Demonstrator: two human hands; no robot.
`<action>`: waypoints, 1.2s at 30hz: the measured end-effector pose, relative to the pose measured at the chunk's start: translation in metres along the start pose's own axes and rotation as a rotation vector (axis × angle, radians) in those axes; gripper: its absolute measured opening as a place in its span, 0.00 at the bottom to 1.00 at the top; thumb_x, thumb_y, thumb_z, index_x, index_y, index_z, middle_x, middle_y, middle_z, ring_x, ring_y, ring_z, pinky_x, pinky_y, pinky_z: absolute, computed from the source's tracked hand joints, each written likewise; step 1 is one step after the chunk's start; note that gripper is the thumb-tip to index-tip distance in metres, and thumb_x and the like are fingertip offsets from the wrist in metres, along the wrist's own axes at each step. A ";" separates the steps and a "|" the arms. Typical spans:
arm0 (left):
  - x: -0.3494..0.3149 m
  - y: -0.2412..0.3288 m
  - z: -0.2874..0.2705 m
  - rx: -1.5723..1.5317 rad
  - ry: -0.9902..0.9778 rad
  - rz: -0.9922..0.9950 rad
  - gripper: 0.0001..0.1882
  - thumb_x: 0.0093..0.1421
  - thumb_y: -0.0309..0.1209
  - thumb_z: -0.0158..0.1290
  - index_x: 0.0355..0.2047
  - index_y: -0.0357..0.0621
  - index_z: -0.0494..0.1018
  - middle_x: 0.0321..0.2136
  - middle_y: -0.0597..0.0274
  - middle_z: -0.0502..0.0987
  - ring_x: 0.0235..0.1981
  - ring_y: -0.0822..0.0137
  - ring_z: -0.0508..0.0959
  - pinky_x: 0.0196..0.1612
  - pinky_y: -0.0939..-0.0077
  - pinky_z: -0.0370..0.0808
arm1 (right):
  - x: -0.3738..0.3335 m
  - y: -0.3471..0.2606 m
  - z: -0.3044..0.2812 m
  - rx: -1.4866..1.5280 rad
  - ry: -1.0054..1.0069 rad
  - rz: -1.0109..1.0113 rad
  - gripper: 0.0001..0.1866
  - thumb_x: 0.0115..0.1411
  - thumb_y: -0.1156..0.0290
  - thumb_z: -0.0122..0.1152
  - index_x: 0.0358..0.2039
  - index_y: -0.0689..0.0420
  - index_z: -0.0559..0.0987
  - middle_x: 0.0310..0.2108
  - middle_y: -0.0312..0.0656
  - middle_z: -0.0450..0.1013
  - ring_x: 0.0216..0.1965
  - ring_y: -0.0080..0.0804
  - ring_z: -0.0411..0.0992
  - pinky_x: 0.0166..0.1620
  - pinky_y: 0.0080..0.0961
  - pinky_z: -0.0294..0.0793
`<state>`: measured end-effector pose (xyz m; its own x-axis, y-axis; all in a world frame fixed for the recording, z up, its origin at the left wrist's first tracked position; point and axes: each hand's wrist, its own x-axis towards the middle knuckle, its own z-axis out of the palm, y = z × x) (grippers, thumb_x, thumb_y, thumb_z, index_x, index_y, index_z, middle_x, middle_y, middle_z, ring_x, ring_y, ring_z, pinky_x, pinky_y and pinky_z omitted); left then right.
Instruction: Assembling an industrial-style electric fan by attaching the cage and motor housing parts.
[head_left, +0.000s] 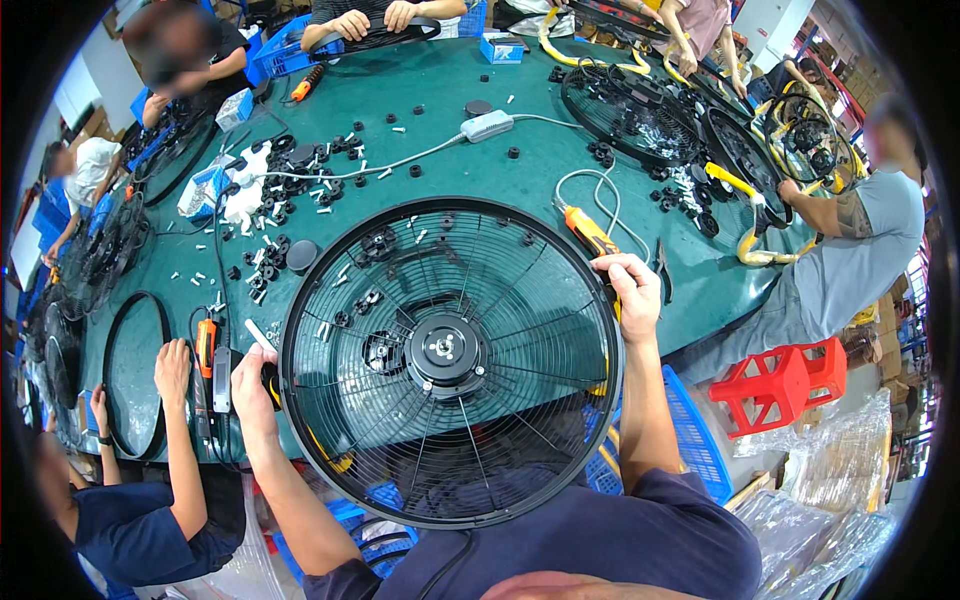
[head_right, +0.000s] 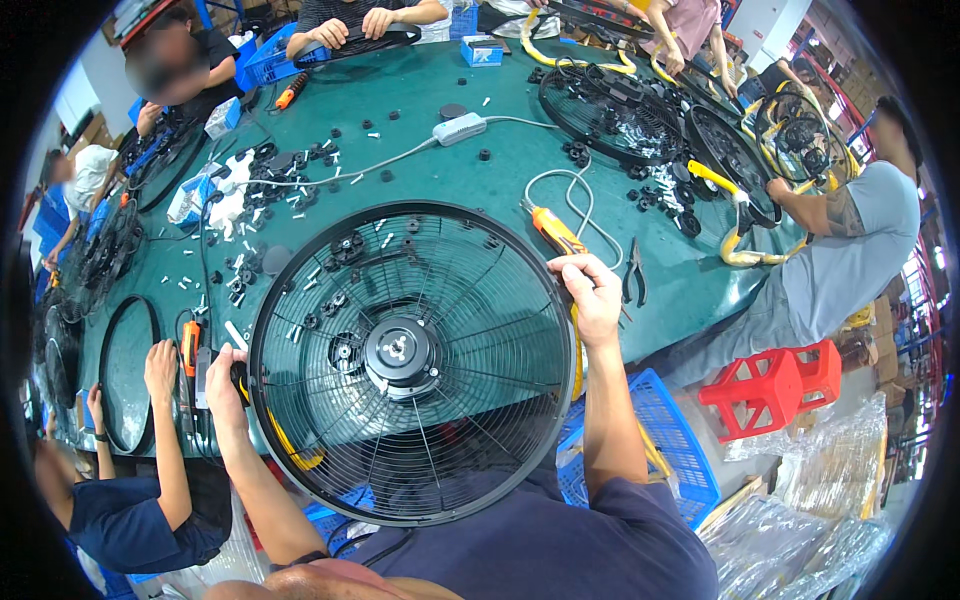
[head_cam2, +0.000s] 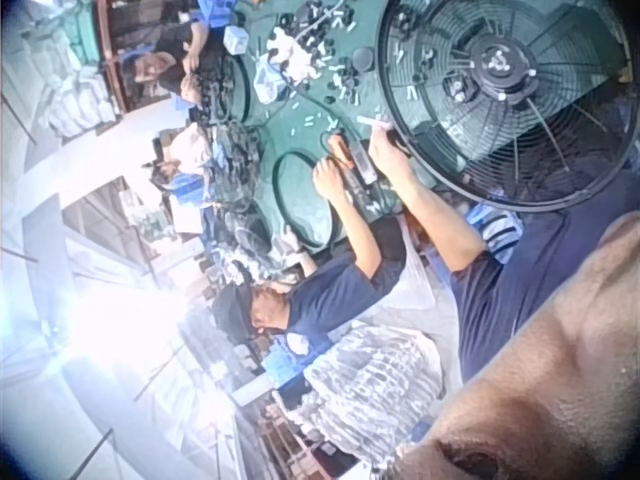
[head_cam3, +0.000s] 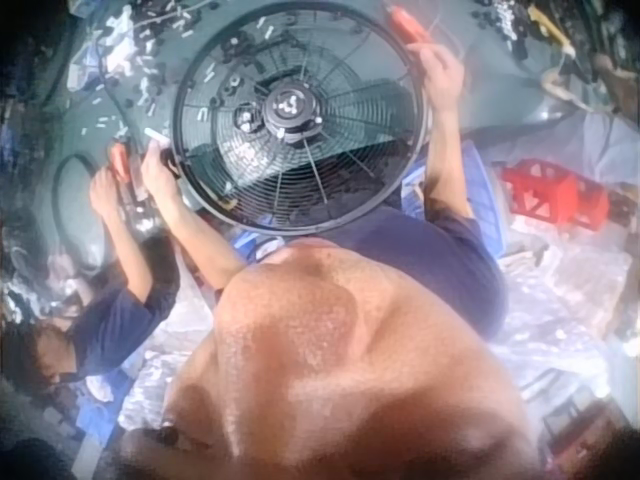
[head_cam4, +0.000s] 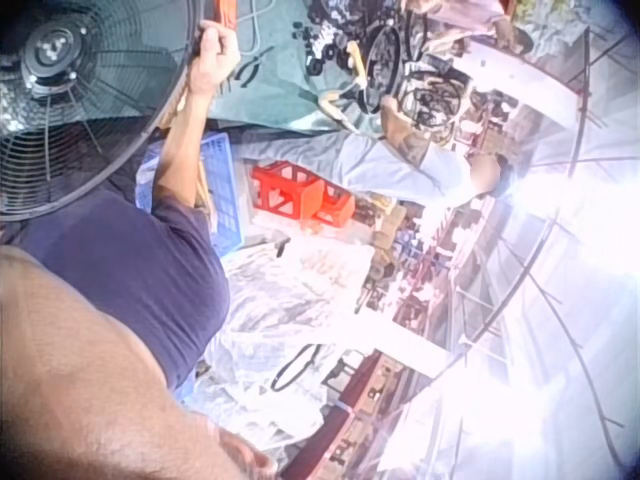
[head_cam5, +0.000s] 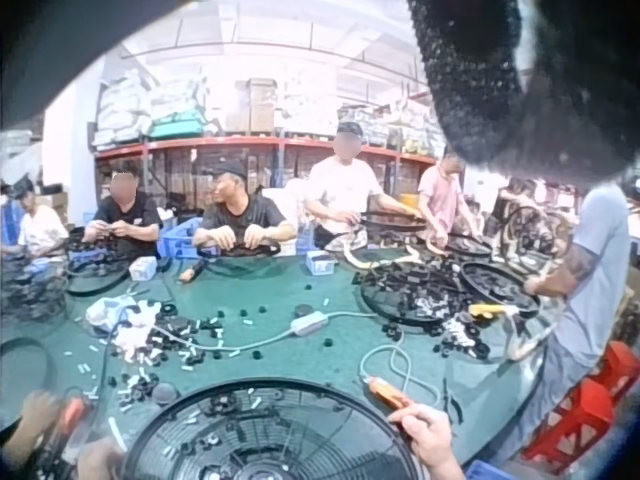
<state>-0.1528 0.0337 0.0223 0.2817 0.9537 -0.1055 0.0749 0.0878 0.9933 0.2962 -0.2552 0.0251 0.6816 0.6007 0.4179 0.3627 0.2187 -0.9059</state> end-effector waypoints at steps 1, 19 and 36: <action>0.000 0.000 0.000 -0.003 0.000 0.032 0.18 0.72 0.39 0.47 0.30 0.40 0.76 0.27 0.66 0.76 0.24 0.75 0.74 0.27 0.79 0.74 | 0.000 0.000 0.000 -0.002 -0.001 -0.001 0.11 0.65 0.71 0.57 0.38 0.64 0.84 0.34 0.35 0.79 0.34 0.18 0.70 0.41 0.17 0.67; 0.009 -0.012 -0.007 0.012 -0.037 0.030 0.18 0.72 0.39 0.46 0.30 0.41 0.75 0.26 0.69 0.74 0.26 0.78 0.72 0.29 0.81 0.72 | -0.001 0.005 -0.002 0.026 0.003 0.015 0.10 0.66 0.72 0.57 0.39 0.64 0.84 0.34 0.35 0.79 0.34 0.18 0.69 0.41 0.17 0.67; 0.000 -0.005 0.000 -0.041 0.021 0.005 0.18 0.72 0.39 0.47 0.31 0.40 0.76 0.26 0.67 0.75 0.24 0.76 0.73 0.27 0.80 0.71 | -0.001 0.002 -0.001 0.033 0.021 -0.002 0.10 0.65 0.72 0.58 0.38 0.64 0.84 0.34 0.36 0.80 0.35 0.19 0.71 0.43 0.19 0.69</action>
<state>-0.1531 0.0333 0.0169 0.2616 0.9600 -0.0996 0.0345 0.0939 0.9950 0.2964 -0.2561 0.0226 0.6941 0.5842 0.4206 0.3429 0.2454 -0.9068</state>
